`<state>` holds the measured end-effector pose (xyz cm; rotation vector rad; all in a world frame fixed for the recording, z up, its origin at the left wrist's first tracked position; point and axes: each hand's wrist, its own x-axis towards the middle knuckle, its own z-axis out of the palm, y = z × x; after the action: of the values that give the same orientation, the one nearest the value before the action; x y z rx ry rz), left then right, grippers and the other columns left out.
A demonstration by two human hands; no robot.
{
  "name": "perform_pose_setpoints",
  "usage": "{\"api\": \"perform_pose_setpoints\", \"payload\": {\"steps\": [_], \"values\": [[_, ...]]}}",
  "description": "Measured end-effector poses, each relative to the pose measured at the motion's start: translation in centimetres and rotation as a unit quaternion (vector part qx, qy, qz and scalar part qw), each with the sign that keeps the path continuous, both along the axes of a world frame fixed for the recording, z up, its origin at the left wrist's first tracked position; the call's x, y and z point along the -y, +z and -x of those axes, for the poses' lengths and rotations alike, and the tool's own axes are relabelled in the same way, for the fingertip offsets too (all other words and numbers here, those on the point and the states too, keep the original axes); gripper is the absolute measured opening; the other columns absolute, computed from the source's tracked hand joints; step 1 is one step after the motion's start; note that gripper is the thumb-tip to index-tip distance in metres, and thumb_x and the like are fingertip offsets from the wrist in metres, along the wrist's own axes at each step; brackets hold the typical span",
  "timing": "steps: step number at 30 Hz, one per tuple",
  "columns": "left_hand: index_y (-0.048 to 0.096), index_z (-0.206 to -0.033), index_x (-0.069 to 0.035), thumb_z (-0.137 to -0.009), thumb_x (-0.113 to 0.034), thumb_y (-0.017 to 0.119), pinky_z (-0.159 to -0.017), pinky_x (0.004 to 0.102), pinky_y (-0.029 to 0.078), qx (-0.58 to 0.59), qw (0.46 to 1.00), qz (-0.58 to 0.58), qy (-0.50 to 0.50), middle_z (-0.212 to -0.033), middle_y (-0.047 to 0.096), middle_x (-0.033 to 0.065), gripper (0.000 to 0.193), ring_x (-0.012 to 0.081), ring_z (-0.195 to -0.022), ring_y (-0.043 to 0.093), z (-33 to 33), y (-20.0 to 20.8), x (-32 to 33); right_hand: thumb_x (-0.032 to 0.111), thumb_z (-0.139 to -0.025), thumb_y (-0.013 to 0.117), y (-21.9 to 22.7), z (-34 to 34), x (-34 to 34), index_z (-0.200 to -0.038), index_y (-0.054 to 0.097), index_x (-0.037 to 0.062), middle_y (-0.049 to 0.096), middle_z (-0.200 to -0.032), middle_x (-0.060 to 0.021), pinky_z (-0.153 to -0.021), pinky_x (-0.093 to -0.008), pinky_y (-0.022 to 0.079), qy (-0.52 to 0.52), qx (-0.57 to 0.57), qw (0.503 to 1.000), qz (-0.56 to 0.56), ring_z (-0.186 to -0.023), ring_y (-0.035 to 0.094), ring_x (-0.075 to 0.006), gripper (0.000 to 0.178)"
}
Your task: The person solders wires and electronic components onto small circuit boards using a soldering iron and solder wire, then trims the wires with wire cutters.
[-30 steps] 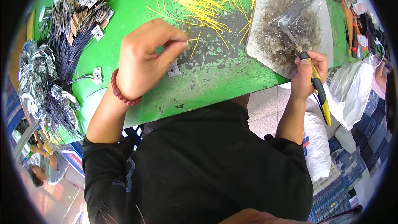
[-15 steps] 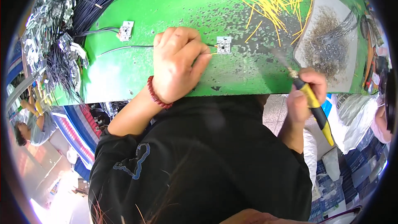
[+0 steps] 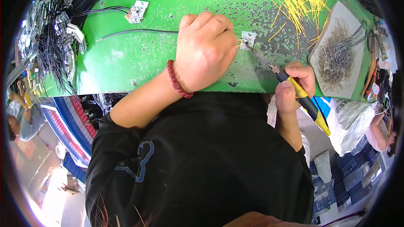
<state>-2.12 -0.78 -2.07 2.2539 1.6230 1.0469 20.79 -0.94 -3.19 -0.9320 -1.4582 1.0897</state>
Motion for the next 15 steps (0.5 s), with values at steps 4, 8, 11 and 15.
{"api": "perform_pose_setpoints", "payload": {"steps": [4, 8, 11, 15], "values": [[0.063, -0.069, -0.012, -0.062, -0.006, 0.074, -0.069, 0.0341, 0.036, 0.001, 1.000, 0.009, -0.003, -0.083, 0.058, -0.0003, 0.015, 0.0194, -0.076, 0.055, 0.06, 0.04, -0.01, 0.029, -0.080, 0.073, 0.42, 0.18, 0.20, -0.090, 0.055, -0.0002, 0.055, -0.080, -0.0072, -0.058, -0.0248, 0.036, 0.001, 0.013, 1.000, 0.020, -0.068, 0.048, -0.0121, 0.036], [0.062, -0.069, -0.012, -0.061, -0.007, 0.074, -0.069, 0.0339, 0.035, 0.001, 1.000, 0.009, -0.005, -0.083, 0.058, -0.0006, 0.015, 0.0192, -0.076, 0.054, 0.09, 0.00, -0.08, 0.027, -0.080, 0.073, 0.42, 0.10, 0.09, -0.090, 0.055, 0.0003, 0.055, -0.080, -0.0072, -0.058, -0.0245, 0.036, 0.013, 0.040, 0.999, 0.029, -0.067, 0.047, -0.0118, 0.034], [0.062, -0.068, -0.012, -0.061, -0.007, 0.074, -0.069, 0.0338, 0.035, 0.002, 1.000, 0.003, -0.005, -0.083, 0.058, -0.0009, 0.014, 0.0190, -0.075, 0.054, 0.08, -0.10, -0.22, 0.026, -0.080, 0.073, 0.54, 0.03, -0.01, -0.090, 0.055, 0.0011, 0.055, -0.080, -0.0077, -0.058, -0.0243, 0.036, 0.019, 0.049, 0.998, 0.042, -0.066, 0.047, -0.0122, 0.032], [0.061, -0.067, -0.012, -0.062, -0.007, 0.073, -0.069, 0.0336, 0.035, -0.001, 1.000, 0.001, -0.007, -0.082, 0.058, -0.0011, 0.014, 0.0188, -0.075, 0.054, 0.06, -0.01, -0.31, 0.023, -0.079, 0.071, 0.08, -0.08, 0.03, -0.091, 0.053, 0.0015, 0.054, -0.077, -0.0090, -0.060, -0.0250, 0.036, -0.016, -0.042, 0.999, -0.005, -0.068, 0.047, -0.0132, 0.031]]}}
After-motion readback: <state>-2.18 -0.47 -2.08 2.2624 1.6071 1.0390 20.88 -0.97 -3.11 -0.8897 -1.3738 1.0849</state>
